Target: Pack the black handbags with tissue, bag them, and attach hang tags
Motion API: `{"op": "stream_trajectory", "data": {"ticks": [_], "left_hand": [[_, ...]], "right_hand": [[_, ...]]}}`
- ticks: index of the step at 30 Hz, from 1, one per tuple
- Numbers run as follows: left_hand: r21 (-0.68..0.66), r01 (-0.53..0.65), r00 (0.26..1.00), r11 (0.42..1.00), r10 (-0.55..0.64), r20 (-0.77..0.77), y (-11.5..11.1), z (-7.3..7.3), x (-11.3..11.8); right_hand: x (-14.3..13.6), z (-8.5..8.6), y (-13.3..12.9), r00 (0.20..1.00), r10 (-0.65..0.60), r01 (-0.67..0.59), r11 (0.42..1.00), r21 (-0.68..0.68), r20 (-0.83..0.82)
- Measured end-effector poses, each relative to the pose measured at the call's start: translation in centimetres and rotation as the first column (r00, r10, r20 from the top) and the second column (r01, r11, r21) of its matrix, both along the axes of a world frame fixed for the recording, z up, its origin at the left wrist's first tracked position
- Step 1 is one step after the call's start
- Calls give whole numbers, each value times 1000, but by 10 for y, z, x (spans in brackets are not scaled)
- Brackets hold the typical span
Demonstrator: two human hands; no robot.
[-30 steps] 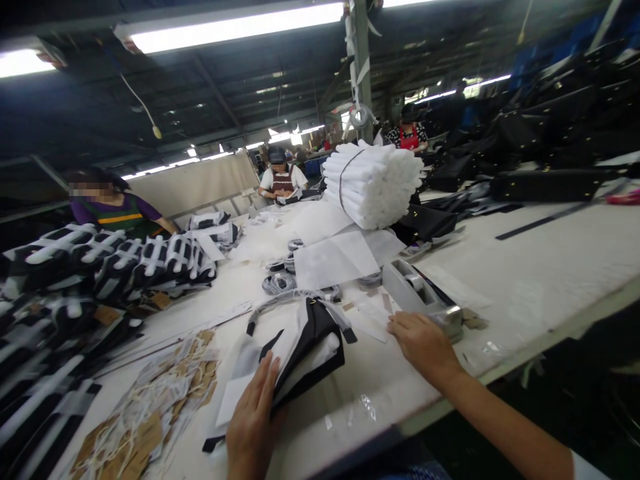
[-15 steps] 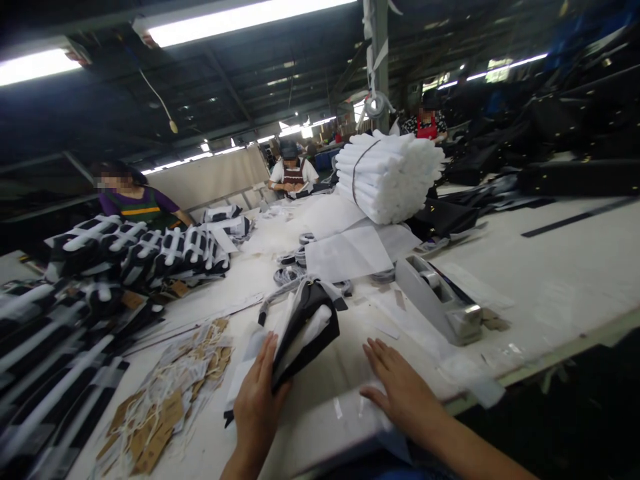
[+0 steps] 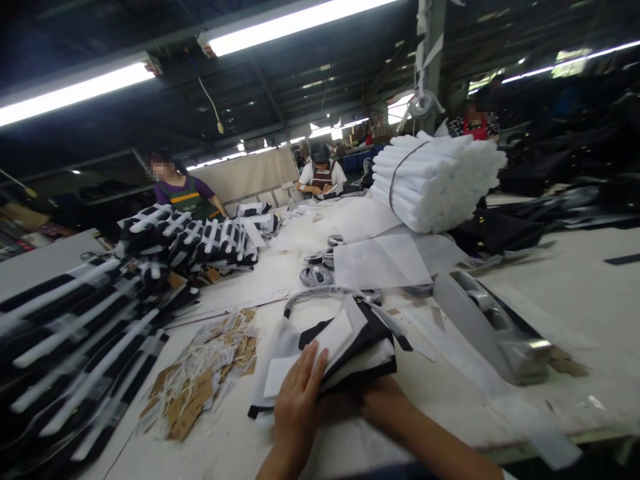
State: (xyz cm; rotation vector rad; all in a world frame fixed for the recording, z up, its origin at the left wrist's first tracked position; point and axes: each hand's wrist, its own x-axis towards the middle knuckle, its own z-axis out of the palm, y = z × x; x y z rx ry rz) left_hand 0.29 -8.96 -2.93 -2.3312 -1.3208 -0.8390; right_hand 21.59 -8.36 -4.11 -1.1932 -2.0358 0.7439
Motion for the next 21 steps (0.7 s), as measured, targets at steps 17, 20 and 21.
{"op": "stream_trajectory", "data": {"ticks": [17, 20, 21], "left_hand": [[153, -41, 985, 987, 65, -157, -13, 4, -1], [187, -40, 986, 981, 69, -150, -29, -8, 0], [197, -56, 989, 979, 81, -123, -34, -14, 2]], "right_hand": [[13, 83, 13, 976, 97, -139, 968, 209, 197], [5, 92, 16, 941, 159, -184, 981, 55, 299], [2, 96, 22, 924, 165, -183, 983, 21, 344]]}}
